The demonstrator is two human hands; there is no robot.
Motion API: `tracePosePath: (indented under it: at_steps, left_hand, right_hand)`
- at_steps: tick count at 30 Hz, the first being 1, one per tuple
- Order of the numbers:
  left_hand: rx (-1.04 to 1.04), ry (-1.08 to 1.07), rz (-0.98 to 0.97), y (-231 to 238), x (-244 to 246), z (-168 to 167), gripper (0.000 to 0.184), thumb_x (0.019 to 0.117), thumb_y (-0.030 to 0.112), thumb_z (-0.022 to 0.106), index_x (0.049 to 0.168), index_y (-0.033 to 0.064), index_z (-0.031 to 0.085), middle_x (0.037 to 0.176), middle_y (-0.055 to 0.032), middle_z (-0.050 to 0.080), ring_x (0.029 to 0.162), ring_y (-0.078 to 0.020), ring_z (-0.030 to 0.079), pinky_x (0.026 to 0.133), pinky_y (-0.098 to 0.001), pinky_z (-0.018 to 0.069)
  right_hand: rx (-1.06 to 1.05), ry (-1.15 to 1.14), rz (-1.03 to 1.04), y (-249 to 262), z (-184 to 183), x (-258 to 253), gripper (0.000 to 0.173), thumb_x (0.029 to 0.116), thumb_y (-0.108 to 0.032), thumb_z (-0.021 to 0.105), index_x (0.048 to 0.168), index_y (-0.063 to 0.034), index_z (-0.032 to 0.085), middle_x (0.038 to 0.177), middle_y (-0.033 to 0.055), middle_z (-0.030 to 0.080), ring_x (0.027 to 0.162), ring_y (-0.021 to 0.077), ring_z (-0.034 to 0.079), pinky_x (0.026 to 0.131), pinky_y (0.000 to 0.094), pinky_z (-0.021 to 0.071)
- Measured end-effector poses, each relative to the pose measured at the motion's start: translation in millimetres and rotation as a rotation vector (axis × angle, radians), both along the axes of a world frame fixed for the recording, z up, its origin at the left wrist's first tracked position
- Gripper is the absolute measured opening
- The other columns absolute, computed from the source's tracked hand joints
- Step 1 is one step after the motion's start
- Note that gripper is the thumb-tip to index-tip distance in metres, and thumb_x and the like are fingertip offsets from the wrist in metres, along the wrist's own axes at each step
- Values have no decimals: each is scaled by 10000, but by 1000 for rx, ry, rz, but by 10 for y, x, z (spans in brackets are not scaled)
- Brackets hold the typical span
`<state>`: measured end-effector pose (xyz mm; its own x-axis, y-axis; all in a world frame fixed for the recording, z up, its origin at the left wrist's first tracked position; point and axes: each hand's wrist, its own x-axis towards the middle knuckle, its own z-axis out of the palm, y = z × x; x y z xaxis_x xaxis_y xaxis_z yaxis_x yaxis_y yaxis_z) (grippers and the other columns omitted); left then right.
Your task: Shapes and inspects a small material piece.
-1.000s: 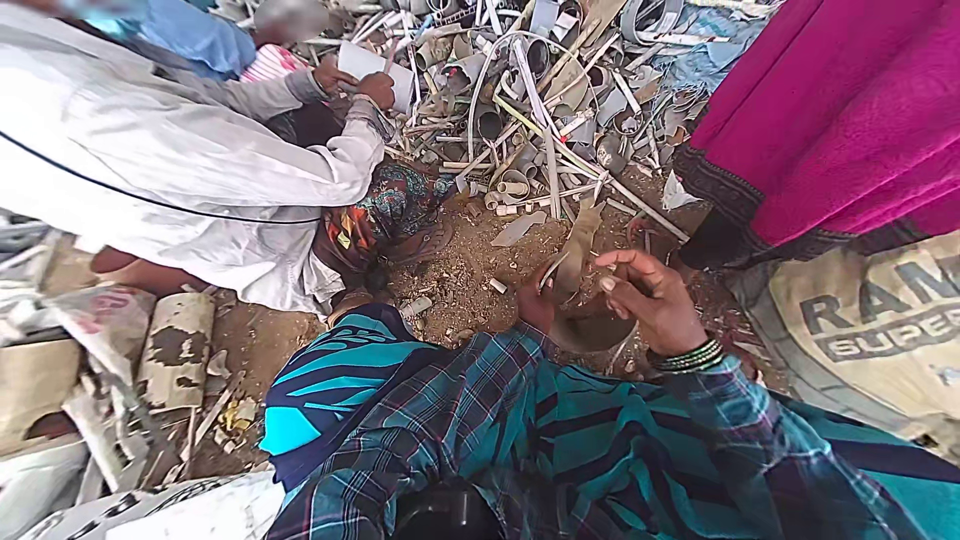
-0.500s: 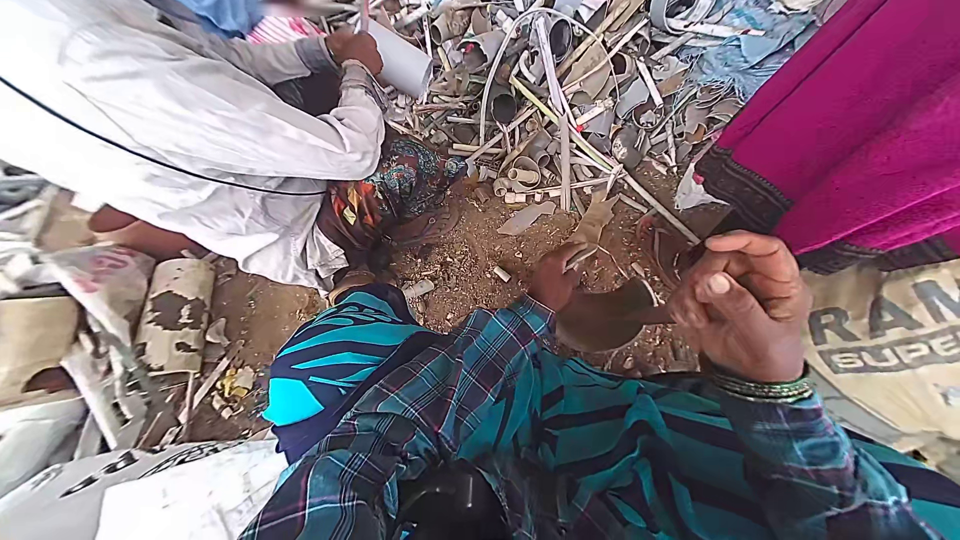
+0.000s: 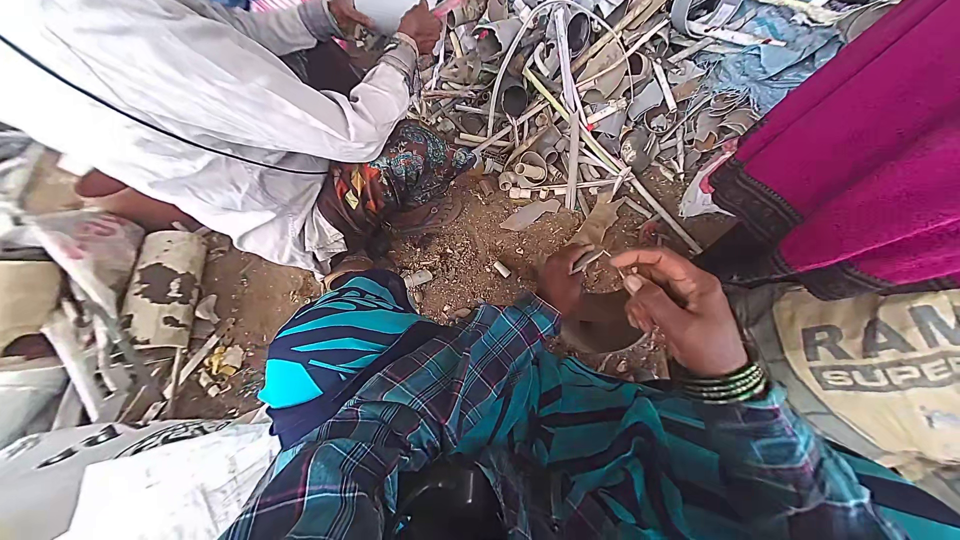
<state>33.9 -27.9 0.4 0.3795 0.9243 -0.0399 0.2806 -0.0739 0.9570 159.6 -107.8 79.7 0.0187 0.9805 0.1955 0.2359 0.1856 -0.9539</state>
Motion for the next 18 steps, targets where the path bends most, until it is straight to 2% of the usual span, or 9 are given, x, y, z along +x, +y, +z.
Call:
tracePosePath:
  at_steps: [2,5,6,7,9,11,13,15,18]
  left_hand:
    - [10,-1,-16,-1,21,-35,392,962,-104,523,1351,-115,574,1394,-296,567,1343,-372,527,1155,-448,373]
    - [23,-26,-23,-4,49,-87,357,972,-97,512,1317,-117,599,1356,-296,593,1321,-358,547,1152,-436,383]
    - [15,-12,-31,-2,50,-70,356,980,-91,499,1320,-110,601,1360,-290,593,1326,-351,543,1158,-428,375]
    - [9,3,-36,11,50,-47,357,984,-90,493,1325,-106,600,1366,-286,591,1332,-349,539,1160,-425,371]
    - [-7,21,-39,42,35,-28,373,984,-86,508,1349,-99,584,1397,-283,571,1353,-351,524,1168,-430,365]
    - [-33,11,-27,59,26,-13,400,973,-83,528,1370,-84,572,1417,-270,558,1356,-347,515,1159,-433,369]
    - [-65,19,-29,75,16,8,410,986,-67,516,1394,-65,559,1454,-256,531,1388,-341,483,1171,-433,351]
    - [-84,29,-32,90,4,26,410,993,-71,504,1399,-59,555,1464,-254,521,1396,-339,474,1173,-438,349]
    - [-104,11,-24,90,6,27,401,1000,-76,502,1397,-63,553,1457,-254,524,1377,-339,488,1160,-443,361]
  right_hand:
    - [23,-52,28,31,-166,13,272,938,-89,512,1146,5,661,699,-132,561,523,-78,490,515,123,463]
    - [115,-172,-35,185,-797,-20,281,933,-77,512,1084,78,692,725,0,626,547,-37,497,535,162,449]
    - [126,-189,-35,214,-901,-18,286,927,-65,511,1078,89,699,752,39,659,562,-21,509,549,175,451]
    - [119,-191,-31,224,-887,-16,284,926,-63,508,1075,88,698,757,37,662,559,-23,509,545,172,450]
    - [59,-144,15,167,-585,-3,261,926,-68,508,1086,60,670,730,-52,605,536,-63,488,520,136,443]
    - [14,-94,126,74,-204,86,233,923,-82,514,1097,-5,649,711,-137,559,533,-91,483,512,109,445]
    - [28,-70,250,40,-93,195,221,932,-97,524,1109,-45,644,710,-174,557,538,-104,473,509,99,433]
    - [58,-67,246,96,-339,222,196,932,-90,527,1080,-22,637,707,-165,571,546,-102,486,520,103,439]
    - [59,-100,94,217,-936,182,209,916,-60,517,1012,76,644,671,-99,545,533,-81,474,523,120,433]
